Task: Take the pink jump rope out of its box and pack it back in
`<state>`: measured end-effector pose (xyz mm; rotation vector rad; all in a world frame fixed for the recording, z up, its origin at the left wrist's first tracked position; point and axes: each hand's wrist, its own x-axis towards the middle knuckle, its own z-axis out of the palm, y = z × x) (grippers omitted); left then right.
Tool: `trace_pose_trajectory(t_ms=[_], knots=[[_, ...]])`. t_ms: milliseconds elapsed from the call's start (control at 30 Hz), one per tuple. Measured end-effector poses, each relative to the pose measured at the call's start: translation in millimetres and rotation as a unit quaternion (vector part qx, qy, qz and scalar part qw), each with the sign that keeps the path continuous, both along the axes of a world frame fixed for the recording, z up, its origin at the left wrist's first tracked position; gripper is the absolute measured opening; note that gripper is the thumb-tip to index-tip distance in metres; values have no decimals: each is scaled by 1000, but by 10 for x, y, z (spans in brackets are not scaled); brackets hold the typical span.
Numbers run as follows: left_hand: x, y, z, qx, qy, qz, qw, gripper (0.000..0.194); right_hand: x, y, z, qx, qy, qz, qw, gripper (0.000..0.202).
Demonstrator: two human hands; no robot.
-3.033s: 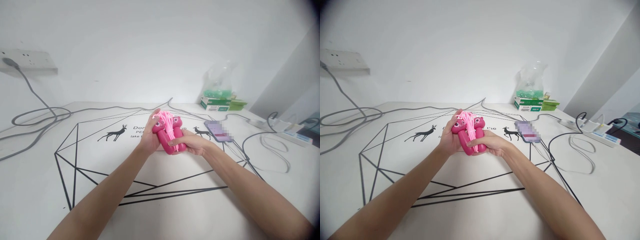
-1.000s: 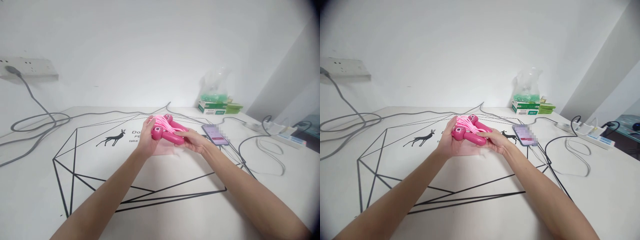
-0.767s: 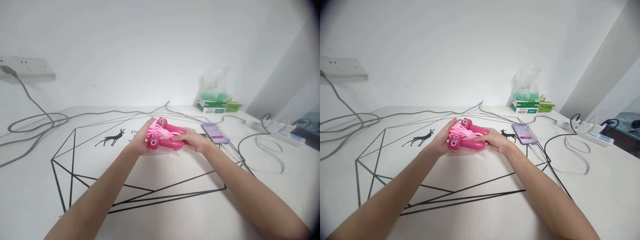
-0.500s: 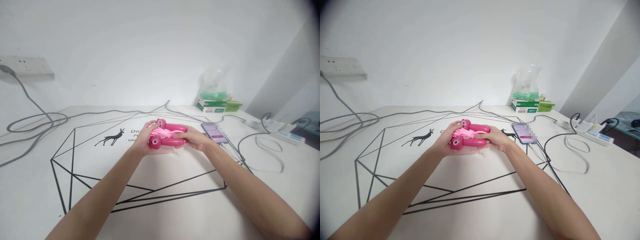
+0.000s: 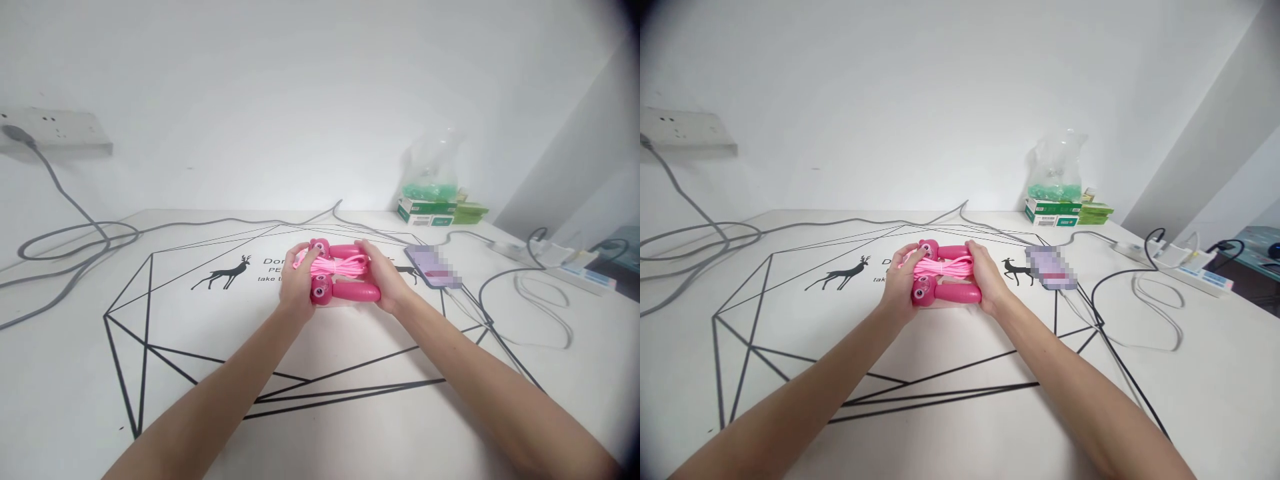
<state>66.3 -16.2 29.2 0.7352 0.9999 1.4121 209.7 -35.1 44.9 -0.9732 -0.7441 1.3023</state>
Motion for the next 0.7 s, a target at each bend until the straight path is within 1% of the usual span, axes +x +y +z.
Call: trace_pose_trajectory(t_ms=[67, 100, 200, 267, 333, 433, 500, 567, 700], knots=[[9, -4, -42, 2, 7, 21, 1000, 52, -11, -9, 26, -47, -4, -1, 999, 33], [13, -6, -58, 4, 11, 26, 1000, 53, -13, -14, 41, -59, -5, -8, 998, 33], [35, -24, -87, 24, 18, 35, 999, 53, 0, -13, 69, -40, -12, -62, 997, 29], [63, -48, -94, 31, 15, 39, 999, 51, 21, 3, 58, -22, -8, -97, 995, 27], [93, -74, -97, 33, 9, 48, 998, 48, 40, 26, 27, -23, 15, -108, 994, 27], [124, -106, -90, 36, 0, 69, 997, 45, 36, 49, -30, -41, 74, -92, 992, 30], [133, -127, -78, 40, -7, 81, 996, 43, -1, 45, -54, -27, 117, -89, 989, 30], [141, -151, -60, 41, -14, 84, 996, 42, -57, 25, -60, 4, 149, -94, 984, 29], [161, -201, -19, 58, -25, 78, 995, 43, -155, -28, -53, 56, 147, -96, 983, 33]])
